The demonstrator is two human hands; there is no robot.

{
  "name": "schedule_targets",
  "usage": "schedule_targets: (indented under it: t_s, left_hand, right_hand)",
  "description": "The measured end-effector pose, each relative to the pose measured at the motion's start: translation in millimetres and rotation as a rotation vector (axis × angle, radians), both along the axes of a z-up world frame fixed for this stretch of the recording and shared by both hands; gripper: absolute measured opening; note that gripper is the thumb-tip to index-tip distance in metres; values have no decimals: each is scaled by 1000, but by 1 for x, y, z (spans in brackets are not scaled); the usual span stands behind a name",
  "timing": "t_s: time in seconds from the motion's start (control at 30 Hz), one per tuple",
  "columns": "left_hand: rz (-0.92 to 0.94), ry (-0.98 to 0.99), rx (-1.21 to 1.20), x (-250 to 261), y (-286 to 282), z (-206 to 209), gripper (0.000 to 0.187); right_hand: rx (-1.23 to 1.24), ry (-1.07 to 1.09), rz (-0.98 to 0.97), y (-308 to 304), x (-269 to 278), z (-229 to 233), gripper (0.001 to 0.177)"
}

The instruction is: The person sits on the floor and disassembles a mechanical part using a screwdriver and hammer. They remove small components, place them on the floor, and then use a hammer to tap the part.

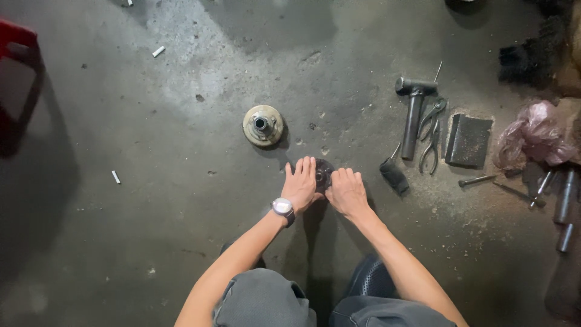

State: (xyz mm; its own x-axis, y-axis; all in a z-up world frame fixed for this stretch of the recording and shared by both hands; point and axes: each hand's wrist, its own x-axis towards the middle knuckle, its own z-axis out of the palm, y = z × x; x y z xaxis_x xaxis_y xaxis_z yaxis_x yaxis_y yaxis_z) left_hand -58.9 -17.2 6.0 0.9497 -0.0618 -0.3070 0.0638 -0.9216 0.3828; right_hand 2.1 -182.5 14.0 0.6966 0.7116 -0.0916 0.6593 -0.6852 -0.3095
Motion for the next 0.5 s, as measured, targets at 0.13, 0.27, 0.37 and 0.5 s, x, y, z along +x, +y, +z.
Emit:
schedule_targets:
  t_s: [0.13, 0.27, 0.37, 0.5]
  left_hand:
    - [1, -40, -3, -3, -1, -4, 115]
    - [-4, -38, 20, -2, 0, 2, 115]
    - [-22, -24, 33, -2, 2, 10, 114]
    - [-34, -106, 43, 1, 5, 14, 114]
  right_hand:
    - [5, 16, 33, -6, 2, -2, 19]
    - [19, 34, 32, -3, 1, 3, 19]
    - [31, 42, 10, -1, 1, 6, 20]
    - [92, 89, -55, -7, 4, 24, 28]
